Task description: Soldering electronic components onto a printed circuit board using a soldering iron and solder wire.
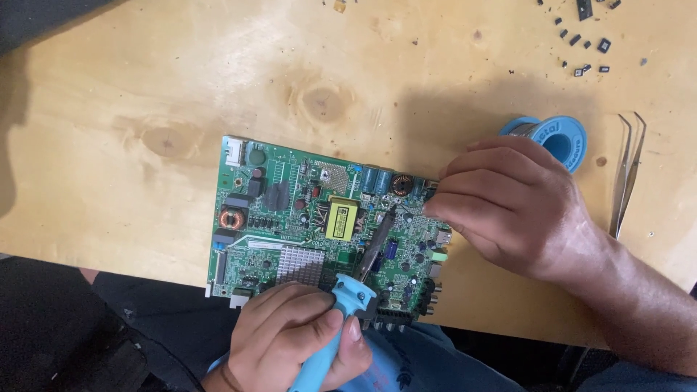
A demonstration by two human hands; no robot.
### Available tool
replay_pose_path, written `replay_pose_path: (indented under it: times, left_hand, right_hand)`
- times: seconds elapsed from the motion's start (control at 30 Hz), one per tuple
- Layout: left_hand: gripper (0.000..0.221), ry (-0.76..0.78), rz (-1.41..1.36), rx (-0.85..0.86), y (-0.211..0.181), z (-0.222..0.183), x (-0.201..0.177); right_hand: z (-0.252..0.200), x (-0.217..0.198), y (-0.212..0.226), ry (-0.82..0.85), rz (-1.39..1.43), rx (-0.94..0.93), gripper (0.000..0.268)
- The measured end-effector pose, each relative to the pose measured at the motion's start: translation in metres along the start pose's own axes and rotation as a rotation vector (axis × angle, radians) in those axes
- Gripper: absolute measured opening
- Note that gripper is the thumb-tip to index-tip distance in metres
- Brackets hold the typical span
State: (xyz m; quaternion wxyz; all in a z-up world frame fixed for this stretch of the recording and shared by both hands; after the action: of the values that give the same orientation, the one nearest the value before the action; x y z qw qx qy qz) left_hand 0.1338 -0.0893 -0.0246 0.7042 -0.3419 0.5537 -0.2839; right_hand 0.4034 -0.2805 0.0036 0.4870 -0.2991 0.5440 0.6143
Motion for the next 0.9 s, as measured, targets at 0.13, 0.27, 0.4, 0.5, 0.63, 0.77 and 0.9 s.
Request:
replay_pose_path:
  times: [0.13,0.27,0.4,0.5,0.63,0.77,0.9]
  left_hand:
    - [0.033,-0.049,-0.003,0.030,-0.004,0.010,-0.001]
    - [0.049,0.008,0.041,-0.004,0.005,-0.011,0.004]
    - [0.040,0.016,0.024,-0.021,0.003,-0.005,0.001]
    - [0.034,-0.020,-0.018,0.017,-0.004,0.013,-0.004]
    - [0.041,0.007,0.017,-0.004,0.004,-0.008,0.003]
    - [0.039,-0.008,-0.002,0.007,0.000,-0.001,0.000]
    - [0.032,-0.008,0.003,-0.026,-0.002,0.006,-0.002]
  right_hand:
    - [0.003,-0.001,0.001,0.014,0.004,0.007,0.013]
    - [0.003,-0.001,0.001,0.017,-0.011,-0.002,0.009]
    - [0.004,-0.002,0.001,0.017,0.003,-0.001,0.014]
    - [0.004,-0.001,0.001,0.016,0.010,-0.001,0.016]
    - [0.003,0.000,0.001,0.008,-0.004,0.002,0.015]
    - [0.001,0.000,0.001,0.019,-0.015,0.015,0.012]
    - [0.003,0.000,0.001,0.015,-0.002,0.004,0.016]
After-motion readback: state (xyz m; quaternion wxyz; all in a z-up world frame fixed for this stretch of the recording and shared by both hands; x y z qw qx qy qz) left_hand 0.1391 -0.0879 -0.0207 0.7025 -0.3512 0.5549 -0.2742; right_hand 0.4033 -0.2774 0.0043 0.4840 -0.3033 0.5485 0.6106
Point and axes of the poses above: each hand's wrist, its own z-axis towards the middle knuckle, its own x-axis out of the palm, y = z × x, the point moved 1 cm from there along z, towards the middle knuckle, and after that the axes turned 4 degrees about y, right-handed, at the moved point
